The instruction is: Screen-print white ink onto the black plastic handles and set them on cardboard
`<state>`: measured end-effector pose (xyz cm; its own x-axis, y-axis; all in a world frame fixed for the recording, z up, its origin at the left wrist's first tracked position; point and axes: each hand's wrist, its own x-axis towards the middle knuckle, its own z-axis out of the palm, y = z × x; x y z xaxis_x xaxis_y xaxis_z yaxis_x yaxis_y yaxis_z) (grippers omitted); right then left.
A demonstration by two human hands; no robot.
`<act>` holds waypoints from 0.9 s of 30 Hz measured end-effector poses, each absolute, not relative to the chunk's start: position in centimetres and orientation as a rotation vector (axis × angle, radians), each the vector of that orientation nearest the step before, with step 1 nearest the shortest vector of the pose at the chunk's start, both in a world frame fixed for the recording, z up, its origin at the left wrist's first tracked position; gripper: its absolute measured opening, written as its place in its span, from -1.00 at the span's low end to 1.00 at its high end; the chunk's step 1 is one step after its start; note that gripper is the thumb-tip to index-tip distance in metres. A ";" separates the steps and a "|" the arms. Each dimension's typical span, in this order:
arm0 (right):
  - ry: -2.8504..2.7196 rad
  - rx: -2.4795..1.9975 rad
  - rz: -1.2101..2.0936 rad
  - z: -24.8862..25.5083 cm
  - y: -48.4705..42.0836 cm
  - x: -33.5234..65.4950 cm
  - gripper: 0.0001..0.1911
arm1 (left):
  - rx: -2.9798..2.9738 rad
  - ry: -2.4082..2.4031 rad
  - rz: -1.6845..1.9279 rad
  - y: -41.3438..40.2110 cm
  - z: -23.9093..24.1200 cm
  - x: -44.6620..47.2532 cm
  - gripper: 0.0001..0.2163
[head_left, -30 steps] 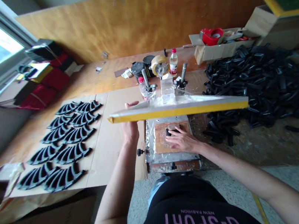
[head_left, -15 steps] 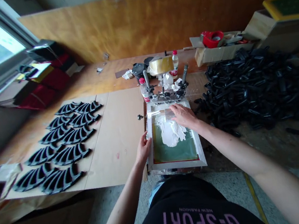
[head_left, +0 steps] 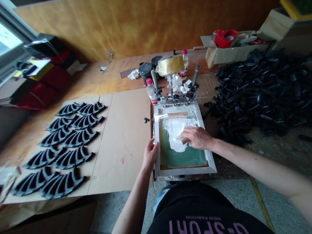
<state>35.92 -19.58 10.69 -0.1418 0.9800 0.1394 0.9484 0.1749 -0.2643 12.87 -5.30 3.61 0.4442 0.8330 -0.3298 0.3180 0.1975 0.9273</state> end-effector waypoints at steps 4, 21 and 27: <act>-2.220 -1.809 0.098 9.7 -20.4 34.4 -0.75 | 1.376 1.144 0.484 -5.4 4.1 13.1 -0.42; -1.015 -2.354 0.120 13.4 -18.5 47.3 -0.63 | 1.175 0.716 0.908 -2.3 19.2 17.4 -0.52; -1.621 -2.346 0.313 6.4 -20.2 38.4 -0.74 | 1.052 0.751 1.013 -3.8 19.2 20.2 -0.58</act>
